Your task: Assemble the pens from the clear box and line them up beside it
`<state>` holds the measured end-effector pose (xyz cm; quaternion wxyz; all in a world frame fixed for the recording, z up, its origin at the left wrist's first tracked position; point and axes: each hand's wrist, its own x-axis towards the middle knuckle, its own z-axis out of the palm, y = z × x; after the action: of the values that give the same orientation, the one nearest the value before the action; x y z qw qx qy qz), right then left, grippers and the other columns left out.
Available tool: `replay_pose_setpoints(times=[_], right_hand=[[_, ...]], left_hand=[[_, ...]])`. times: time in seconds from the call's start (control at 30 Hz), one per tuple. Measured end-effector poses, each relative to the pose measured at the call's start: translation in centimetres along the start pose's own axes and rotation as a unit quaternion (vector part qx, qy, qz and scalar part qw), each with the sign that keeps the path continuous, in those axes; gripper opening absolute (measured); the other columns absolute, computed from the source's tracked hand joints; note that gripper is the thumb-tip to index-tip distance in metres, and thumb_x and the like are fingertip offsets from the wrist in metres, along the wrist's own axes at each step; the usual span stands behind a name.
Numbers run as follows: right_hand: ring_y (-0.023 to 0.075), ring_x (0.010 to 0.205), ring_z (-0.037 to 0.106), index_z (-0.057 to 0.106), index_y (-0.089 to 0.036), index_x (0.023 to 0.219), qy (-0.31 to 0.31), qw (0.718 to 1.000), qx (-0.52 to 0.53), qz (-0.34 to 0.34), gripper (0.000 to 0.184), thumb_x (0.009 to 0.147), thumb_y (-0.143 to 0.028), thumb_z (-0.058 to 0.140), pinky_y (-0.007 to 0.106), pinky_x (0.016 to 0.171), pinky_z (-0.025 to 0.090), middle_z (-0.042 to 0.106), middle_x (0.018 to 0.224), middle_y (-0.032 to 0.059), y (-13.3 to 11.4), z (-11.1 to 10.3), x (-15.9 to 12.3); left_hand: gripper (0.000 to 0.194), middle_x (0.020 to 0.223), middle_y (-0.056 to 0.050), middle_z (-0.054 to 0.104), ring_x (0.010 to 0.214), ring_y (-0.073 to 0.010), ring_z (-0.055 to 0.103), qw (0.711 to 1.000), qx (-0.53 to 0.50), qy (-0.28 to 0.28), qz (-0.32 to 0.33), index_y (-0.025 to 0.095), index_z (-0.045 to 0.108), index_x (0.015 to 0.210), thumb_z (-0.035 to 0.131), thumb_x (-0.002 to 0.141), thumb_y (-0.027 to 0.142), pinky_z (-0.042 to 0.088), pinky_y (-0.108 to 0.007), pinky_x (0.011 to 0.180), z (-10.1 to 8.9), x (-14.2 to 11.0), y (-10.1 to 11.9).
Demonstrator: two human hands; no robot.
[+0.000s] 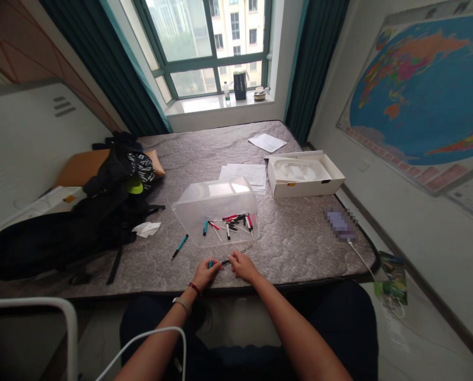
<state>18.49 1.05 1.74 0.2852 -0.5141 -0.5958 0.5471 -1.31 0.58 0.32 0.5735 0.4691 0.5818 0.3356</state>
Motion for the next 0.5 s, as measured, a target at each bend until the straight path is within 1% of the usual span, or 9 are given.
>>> replay_pose_setpoints(times=[0.1,0.17,0.3,0.5], right_hand=[[0.0103,0.042,0.054,0.052,-0.021,0.081,0.001,1.000,-0.012,0.007,0.029,0.097,-0.044,0.042,0.020,0.046,0.038,0.058,0.058,-0.0055,0.15,-0.02,0.02],[0.0103,0.041,0.053,0.052,-0.021,0.078,0.011,1.000,-0.027,0.012,0.032,0.097,-0.045,0.042,0.021,0.047,0.038,0.057,0.056,-0.0052,0.16,0.01,0.04],[0.0110,0.040,0.052,0.054,-0.020,0.077,0.025,0.999,-0.042,0.015,0.034,0.097,-0.045,0.042,0.021,0.047,0.036,0.056,0.054,-0.0049,0.02,0.17,0.08],[0.0110,0.043,0.051,0.055,-0.020,0.066,0.055,0.993,-0.100,0.017,0.041,0.098,-0.043,0.041,0.023,0.056,0.039,0.054,0.049,-0.0039,-0.55,0.24,0.34]], left_hand=[[0.053,0.058,0.000,0.065,0.038,-0.0042,0.037,1.000,-0.004,0.001,-0.005,0.013,0.062,0.077,0.074,0.064,0.063,0.025,-0.018,0.038,-0.04,0.14,-0.36],[0.052,0.063,-0.001,0.067,0.038,-0.0040,0.037,1.000,-0.007,0.001,-0.007,0.013,0.061,0.078,0.074,0.064,0.062,0.026,-0.018,0.037,-0.06,0.17,-0.43],[0.050,0.060,-0.001,0.066,0.038,-0.0038,0.036,1.000,-0.005,-0.001,-0.002,0.013,0.062,0.078,0.074,0.066,0.061,0.025,-0.018,0.038,-0.07,0.12,-0.32],[0.048,0.057,-0.001,0.065,0.039,-0.0045,0.037,1.000,-0.007,0.016,0.001,0.013,0.065,0.076,0.076,0.064,0.058,0.026,-0.019,0.040,0.04,0.00,-0.07]])
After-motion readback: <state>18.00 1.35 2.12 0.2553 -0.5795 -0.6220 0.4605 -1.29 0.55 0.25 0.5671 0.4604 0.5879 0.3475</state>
